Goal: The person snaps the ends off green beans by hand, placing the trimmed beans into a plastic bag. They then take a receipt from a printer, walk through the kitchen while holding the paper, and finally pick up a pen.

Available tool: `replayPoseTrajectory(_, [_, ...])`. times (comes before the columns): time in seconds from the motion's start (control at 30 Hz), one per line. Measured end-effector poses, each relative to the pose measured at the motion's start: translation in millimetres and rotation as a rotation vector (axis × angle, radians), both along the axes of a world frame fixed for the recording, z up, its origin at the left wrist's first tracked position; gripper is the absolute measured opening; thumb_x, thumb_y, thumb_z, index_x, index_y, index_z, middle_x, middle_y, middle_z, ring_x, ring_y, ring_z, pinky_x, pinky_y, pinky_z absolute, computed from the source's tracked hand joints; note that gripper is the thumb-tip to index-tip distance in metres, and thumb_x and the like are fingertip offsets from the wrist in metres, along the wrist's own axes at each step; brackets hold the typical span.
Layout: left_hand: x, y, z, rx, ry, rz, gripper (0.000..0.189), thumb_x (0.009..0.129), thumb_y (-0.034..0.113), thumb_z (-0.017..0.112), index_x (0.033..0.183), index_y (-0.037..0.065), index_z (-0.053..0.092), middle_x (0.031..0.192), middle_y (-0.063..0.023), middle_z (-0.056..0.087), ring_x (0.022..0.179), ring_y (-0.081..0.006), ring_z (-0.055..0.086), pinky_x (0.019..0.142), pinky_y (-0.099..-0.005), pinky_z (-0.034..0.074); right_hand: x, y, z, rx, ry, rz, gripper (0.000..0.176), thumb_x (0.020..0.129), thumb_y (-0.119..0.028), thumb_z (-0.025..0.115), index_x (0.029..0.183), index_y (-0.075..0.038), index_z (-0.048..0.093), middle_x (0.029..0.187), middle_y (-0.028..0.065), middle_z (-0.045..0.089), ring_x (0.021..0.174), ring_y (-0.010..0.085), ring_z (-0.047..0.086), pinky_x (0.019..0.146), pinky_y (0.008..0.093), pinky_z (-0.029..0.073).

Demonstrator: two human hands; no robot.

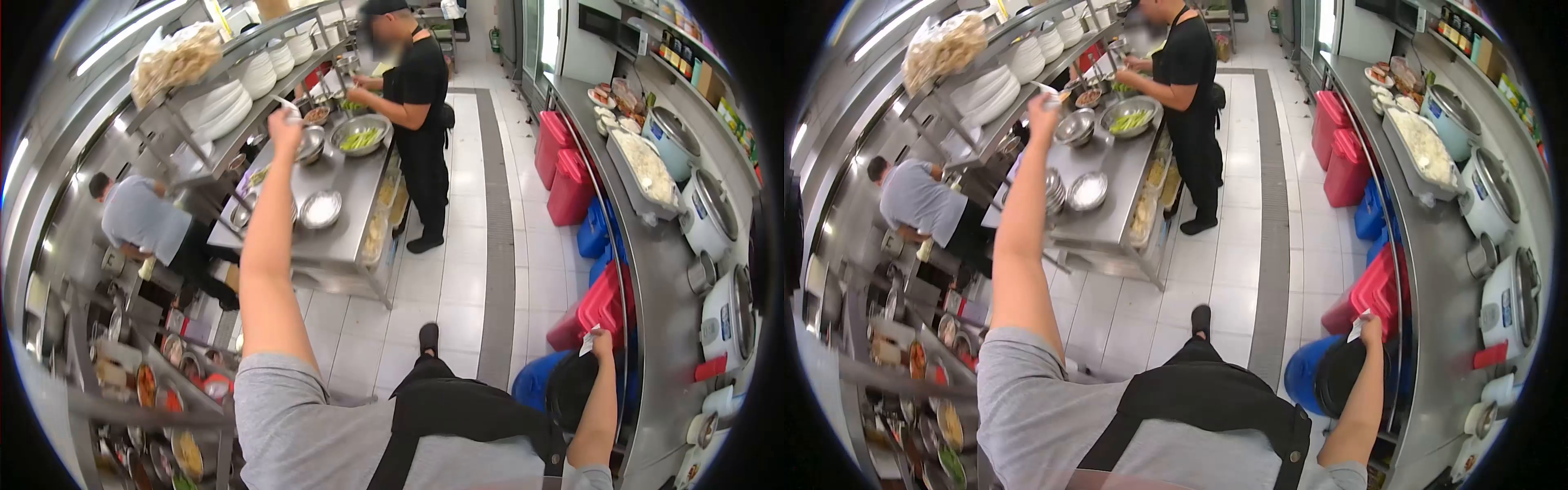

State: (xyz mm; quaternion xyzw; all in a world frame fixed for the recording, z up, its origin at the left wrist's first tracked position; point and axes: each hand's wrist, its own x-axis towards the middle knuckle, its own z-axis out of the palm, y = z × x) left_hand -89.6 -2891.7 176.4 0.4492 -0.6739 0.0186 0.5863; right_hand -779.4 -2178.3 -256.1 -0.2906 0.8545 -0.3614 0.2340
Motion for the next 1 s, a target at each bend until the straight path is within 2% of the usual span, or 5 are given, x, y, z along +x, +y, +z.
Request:
replayPoseTrajectory(0.13, [12.4,-126.8,81.6,-0.103,0.169,-0.055,0.045,0.073,0.004,0.078,0.117,0.009,0.071,0.128,-0.0164,0.059,0.123,-0.0319,0.056,0.109,-0.0381,0.041,20.8,-84.8,-22.5,-0.114,-0.156,-0.161,0.021,0.085,-0.001,0.056,0.093,0.003,0.076,0.076,0.0122,0.071,0.068,0.0210,0.063,0.061,0.0378,0.048])
replayPoseTrajectory(0.27, [31.0,-205.1,128.5,-0.209,0.209,-0.074,0.044,0.078,-0.002,0.074,0.121,0.009,0.071,0.132,-0.0153,0.058,0.126,-0.0297,0.055,0.108,-0.0372,0.041,35.2,-86.2,-162.4,0.501,0.202,0.269,0.015,0.080,-0.011,0.072,0.086,0.003,0.073,0.081,0.0207,0.072,0.076,0.0309,0.072,0.070,0.0442,0.057])
replayPoseTrajectory(0.37, [43.9,-264.0,141.2,-0.273,0.176,0.055,0.046,0.080,-0.006,0.071,0.125,0.005,0.068,0.135,-0.0160,0.058,0.125,-0.0264,0.056,0.107,-0.0348,0.041,104.7,-101.6,-122.4,0.590,-0.238,-0.117,0.016,0.081,-0.012,0.072,0.087,0.003,0.073,0.081,0.0211,0.072,0.075,0.0317,0.072,0.069,0.0445,0.057])
replayPoseTrajectory(0.5, [54.6,-330.6,114.0,-0.014,0.602,-0.045,0.048,0.081,-0.007,0.067,0.128,-0.004,0.063,0.131,-0.0207,0.055,0.122,-0.0303,0.056,0.101,-0.0359,0.046,144.5,-131.2,-101.6,0.550,-0.376,-0.276,0.018,0.082,-0.013,0.072,0.088,0.003,0.072,0.081,0.0216,0.072,0.075,0.0326,0.072,0.067,0.0449,0.057])
replayPoseTrajectory(1.0, [66.2,-329.7,141.7,-0.401,0.198,0.328,0.066,0.076,0.012,0.081,0.136,-0.001,0.057,0.137,-0.0267,0.047,0.130,-0.0391,0.046,0.109,-0.0454,0.039,149.6,-100.0,-95.3,0.469,-0.443,-0.550,0.023,0.085,-0.018,0.072,0.092,0.004,0.070,0.082,0.0236,0.071,0.072,0.0363,0.071,0.061,0.0463,0.056])
